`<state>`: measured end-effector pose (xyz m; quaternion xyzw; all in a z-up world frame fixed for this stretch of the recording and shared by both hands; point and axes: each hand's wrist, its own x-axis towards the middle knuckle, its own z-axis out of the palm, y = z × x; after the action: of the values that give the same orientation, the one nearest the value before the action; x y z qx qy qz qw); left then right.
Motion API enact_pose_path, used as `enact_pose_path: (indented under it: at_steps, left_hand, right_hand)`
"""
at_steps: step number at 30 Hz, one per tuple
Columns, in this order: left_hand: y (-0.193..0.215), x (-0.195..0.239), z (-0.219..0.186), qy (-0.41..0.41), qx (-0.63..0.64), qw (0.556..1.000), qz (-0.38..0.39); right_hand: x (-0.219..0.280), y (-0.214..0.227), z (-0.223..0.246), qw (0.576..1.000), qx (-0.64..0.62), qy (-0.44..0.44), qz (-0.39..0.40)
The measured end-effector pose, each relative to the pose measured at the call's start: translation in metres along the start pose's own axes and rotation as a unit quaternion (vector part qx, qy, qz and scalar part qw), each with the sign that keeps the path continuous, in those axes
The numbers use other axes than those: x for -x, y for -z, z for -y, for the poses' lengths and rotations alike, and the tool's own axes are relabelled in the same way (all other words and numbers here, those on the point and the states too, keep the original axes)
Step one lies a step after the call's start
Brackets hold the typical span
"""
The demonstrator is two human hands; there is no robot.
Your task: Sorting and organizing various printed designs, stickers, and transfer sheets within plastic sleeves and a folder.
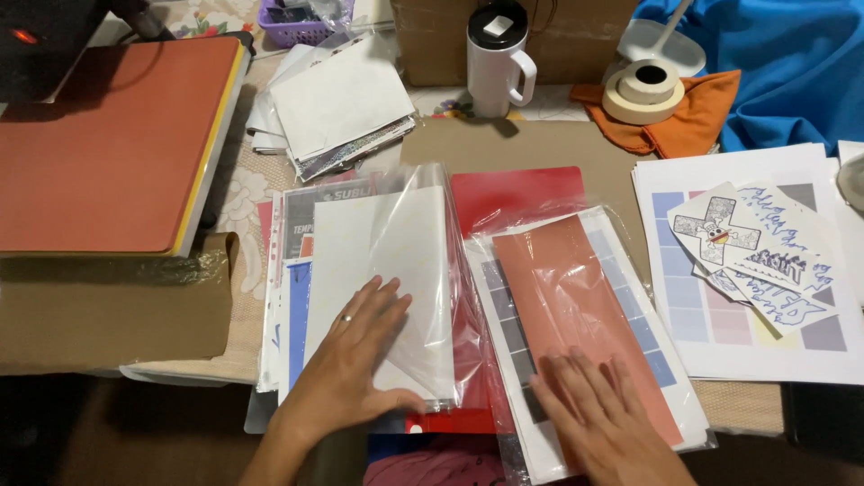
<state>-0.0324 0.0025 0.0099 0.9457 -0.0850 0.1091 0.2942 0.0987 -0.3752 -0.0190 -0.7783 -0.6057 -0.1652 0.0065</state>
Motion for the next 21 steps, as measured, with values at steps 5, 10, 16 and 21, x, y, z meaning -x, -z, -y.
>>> enact_pose_path:
  at_steps: [5, 10, 16, 21]
  left_hand:
    - [-0.019, 0.038, -0.027, 0.098, -0.053, 0.994, 0.007]
    - [-0.054, 0.050, -0.080, 0.362, 0.363, 0.857, 0.048]
    - [-0.083, 0.016, -0.109, 0.209, 0.648, 0.731, 0.034]
    - [-0.043, -0.029, -0.143, 0.195, 0.752, 0.630, -0.003]
  right_hand:
    - [0.057, -0.032, -0.020, 1.000, 0.007, -0.001, 0.005]
    - [0.053, 0.017, -0.003, 0.983, -0.153, -0.066, -0.073]
    - [0.096, -0.004, 0.031, 0.970, -0.205, -0.039, -0.126]
    - [0.039, 0.011, 0.062, 0.970, -0.059, -0.061, -0.228]
